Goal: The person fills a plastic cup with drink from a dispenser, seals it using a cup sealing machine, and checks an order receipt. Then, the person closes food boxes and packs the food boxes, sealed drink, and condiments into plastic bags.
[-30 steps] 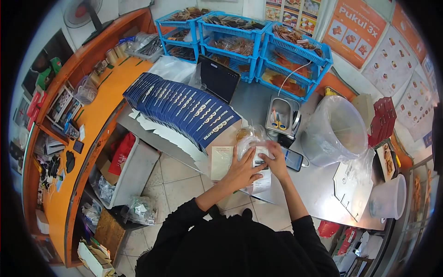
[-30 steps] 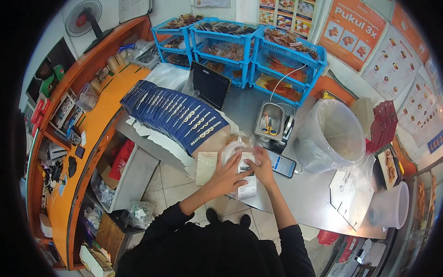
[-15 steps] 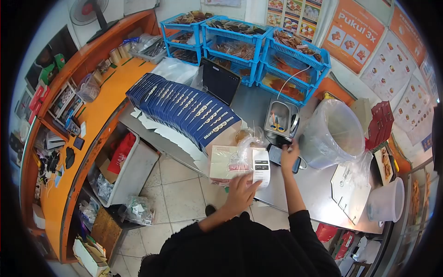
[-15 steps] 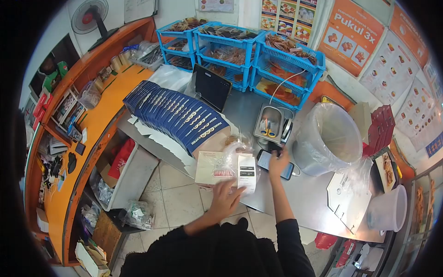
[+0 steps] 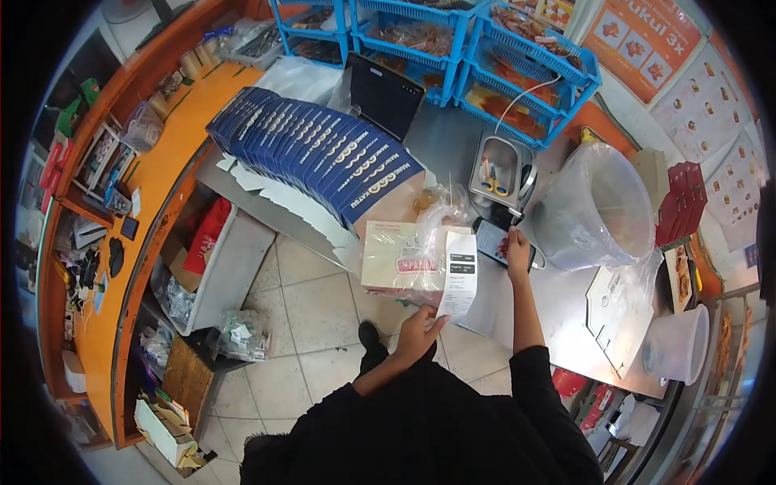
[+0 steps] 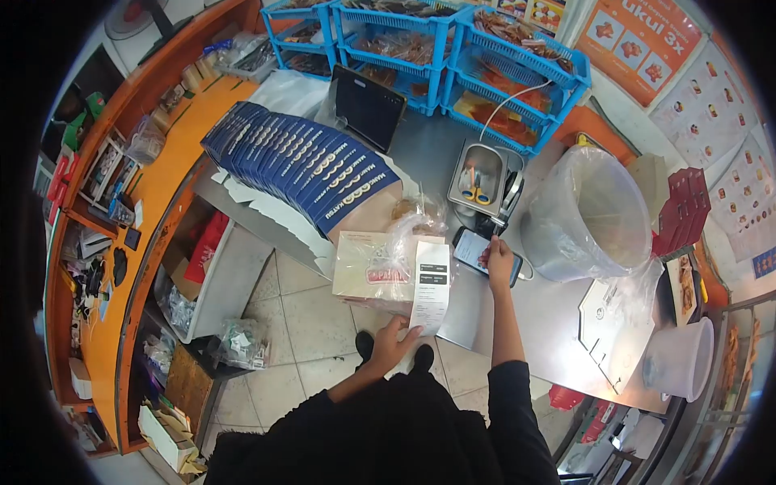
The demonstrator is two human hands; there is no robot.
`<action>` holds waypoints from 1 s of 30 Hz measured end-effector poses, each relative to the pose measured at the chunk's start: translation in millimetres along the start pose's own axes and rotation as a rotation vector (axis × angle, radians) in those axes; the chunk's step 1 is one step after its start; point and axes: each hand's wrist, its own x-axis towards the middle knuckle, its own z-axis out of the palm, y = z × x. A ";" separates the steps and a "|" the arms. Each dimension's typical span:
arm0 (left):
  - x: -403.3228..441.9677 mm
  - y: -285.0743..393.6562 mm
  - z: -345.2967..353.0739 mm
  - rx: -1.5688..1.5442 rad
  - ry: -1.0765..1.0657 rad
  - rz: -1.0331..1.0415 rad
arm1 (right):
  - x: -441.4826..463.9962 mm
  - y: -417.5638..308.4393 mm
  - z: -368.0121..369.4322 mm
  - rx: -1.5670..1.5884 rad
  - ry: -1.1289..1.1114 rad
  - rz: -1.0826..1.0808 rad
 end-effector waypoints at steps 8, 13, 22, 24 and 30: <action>-16.0 -31.7 -2.1 -0.462 -0.453 -0.363 | 5.0 1.4 0.9 -0.042 0.007 0.291; -12.3 -26.7 -6.8 -0.631 -0.424 -0.388 | -0.5 -5.3 5.3 -0.019 0.070 0.258; -14.9 -54.1 -14.2 -0.458 -0.566 -0.354 | 12.9 -4.0 8.6 -0.326 0.131 0.233; -13.0 -45.7 -18.3 -0.456 -0.581 -0.364 | 12.2 -7.8 7.6 -0.406 0.138 0.302; -19.2 -33.1 -16.7 -0.714 -0.446 -0.418 | -2.2 11.5 -7.5 0.211 -0.006 0.248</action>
